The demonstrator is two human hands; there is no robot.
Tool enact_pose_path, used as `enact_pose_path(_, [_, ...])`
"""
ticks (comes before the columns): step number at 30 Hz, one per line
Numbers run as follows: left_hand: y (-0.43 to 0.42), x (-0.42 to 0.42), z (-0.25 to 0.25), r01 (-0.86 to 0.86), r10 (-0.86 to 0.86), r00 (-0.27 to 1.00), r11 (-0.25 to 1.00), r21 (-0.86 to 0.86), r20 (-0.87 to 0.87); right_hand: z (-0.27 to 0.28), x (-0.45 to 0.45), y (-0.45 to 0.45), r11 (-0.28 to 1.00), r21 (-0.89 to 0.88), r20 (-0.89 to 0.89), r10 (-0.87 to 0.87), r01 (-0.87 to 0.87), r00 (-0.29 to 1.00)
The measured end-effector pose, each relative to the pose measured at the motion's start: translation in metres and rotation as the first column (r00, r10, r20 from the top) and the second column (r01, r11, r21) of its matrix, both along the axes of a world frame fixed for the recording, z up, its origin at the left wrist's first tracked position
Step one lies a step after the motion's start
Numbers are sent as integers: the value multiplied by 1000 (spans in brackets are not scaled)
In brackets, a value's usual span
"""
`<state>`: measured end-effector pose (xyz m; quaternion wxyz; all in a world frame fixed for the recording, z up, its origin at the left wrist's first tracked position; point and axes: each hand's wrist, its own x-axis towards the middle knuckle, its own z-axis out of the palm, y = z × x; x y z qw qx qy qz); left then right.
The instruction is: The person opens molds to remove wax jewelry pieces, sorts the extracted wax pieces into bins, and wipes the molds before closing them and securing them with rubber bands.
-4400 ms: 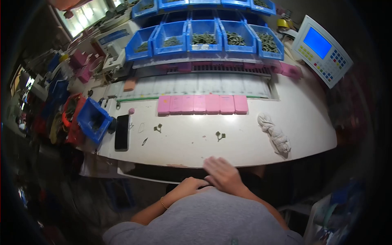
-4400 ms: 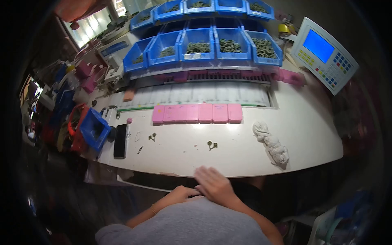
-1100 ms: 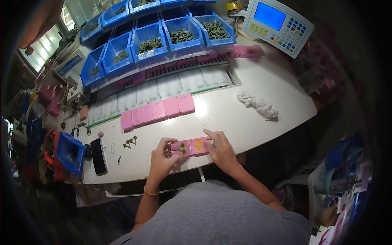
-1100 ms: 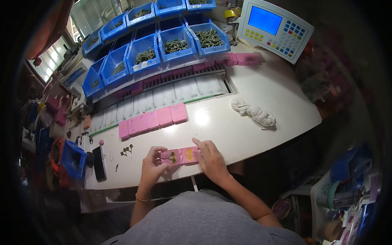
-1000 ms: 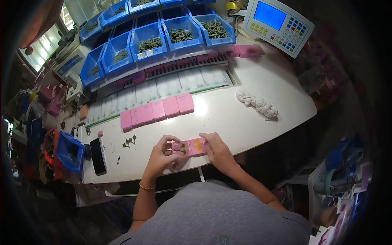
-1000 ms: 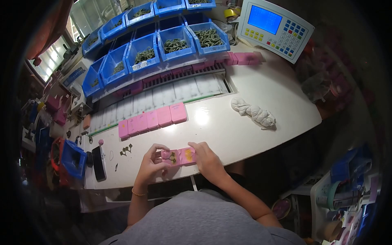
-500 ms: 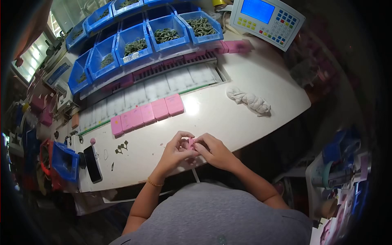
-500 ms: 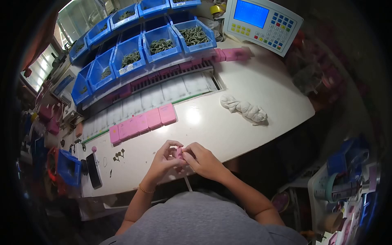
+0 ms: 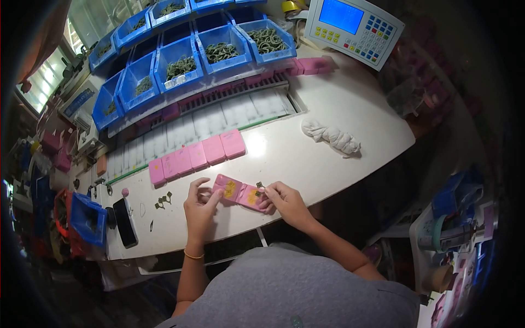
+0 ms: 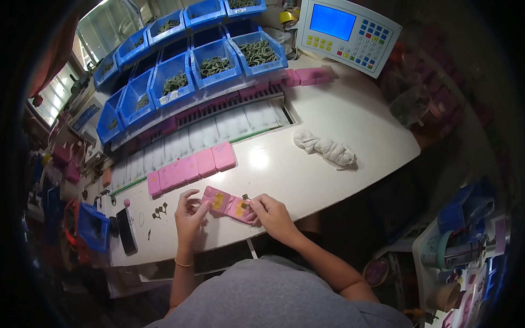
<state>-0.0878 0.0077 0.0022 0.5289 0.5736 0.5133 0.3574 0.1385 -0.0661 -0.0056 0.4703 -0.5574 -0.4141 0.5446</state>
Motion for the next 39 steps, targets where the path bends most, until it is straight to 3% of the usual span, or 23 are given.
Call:
enact_pose_path(1, [-2,2,-3,-64,144,941,965,256,-308,-5,-5,-2,1000,1,-42,-18,18,999])
enact_pose_path(2, [-3,8,-9,-67,147,941,964,255,-306,-9,-9,-4,999,2,-83,-34,34,996])
enact_pose_path(4, [-7,25,-19,73,322,832,744,664,-452,-10,-14,-7,999,11,-107,-39,40,994])
enact_pose_path(5, [-12,28,-19,126,200,846,826,550,-494,-5,-17,-8,997,-20,-139,-73,71,988])
enact_pose_path(8, [-26,34,-23,265,146,777,807,527,-613,-10,-13,-5,992,-35,-227,-122,117,966])
enact_pose_path(9, [-24,32,-23,329,46,703,864,382,-710,-12,-11,-4,992,-27,-285,-128,126,950])
enact_pose_path(10, [-23,33,-23,331,46,703,862,383,-710,-12,-6,-1,991,-25,-285,-130,128,950])
enact_pose_path(12, [-24,34,-18,334,32,684,875,352,-729,-6,14,14,996,-31,-54,-82,80,995])
enact_pose_path(13, [-23,34,-18,329,36,684,876,352,-729,8,23,22,991,34,151,-132,128,980])
enact_pose_path(14, [-22,32,-17,347,15,681,874,340,-732,-6,42,35,951,304,663,-259,64,703])
enact_pose_path(15, [-21,31,-17,365,-7,678,871,328,-735,-4,61,46,906,421,831,-400,33,385])
enact_pose_path(17, [-21,29,-16,373,-12,685,864,337,-728,0,118,60,847,522,853,-522,-100,25])
enact_pose_path(19, [-20,28,-15,382,-18,693,857,346,-721,7,163,59,872,451,823,-489,-192,-290])
enact_pose_path(20, [-19,27,-15,379,-14,707,852,361,-707,10,177,60,871,451,822,-491,-197,-289])
enact_pose_path(22, [-17,26,-17,369,-8,722,850,376,-691,14,189,63,967,237,964,-222,-94,149])
enact_pose_path(25, [-12,24,-17,354,1,757,840,411,-653,18,164,52,903,366,915,-305,-226,264])
enact_pose_path(28, [-11,24,-13,370,-24,747,845,386,-664,36,84,47,677,577,814,-433,-457,386])
enact_pose_path(29, [-10,24,-14,376,-25,749,839,394,-662,40,56,46,643,576,810,-368,-504,457])
enact_pose_path(30, [-10,24,-15,384,-26,750,831,403,-660,41,33,48,571,579,815,-373,-582,444])
enact_pose_path(32, [-7,22,-22,399,-19,738,819,413,-675,15,2,59,616,348,929,-126,-707,348])
enact_pose_path(34, [-6,19,-21,409,-5,727,806,427,-687,16,2,69,653,288,938,-45,-700,344])
enact_pose_path(37, [-8,21,-20,400,-41,732,834,381,-680,36,7,61,678,457,865,-189,-575,465])
enact_pose_path(39, [-10,21,-21,397,-35,744,826,400,-667,33,12,42,677,413,873,-105,-609,476])
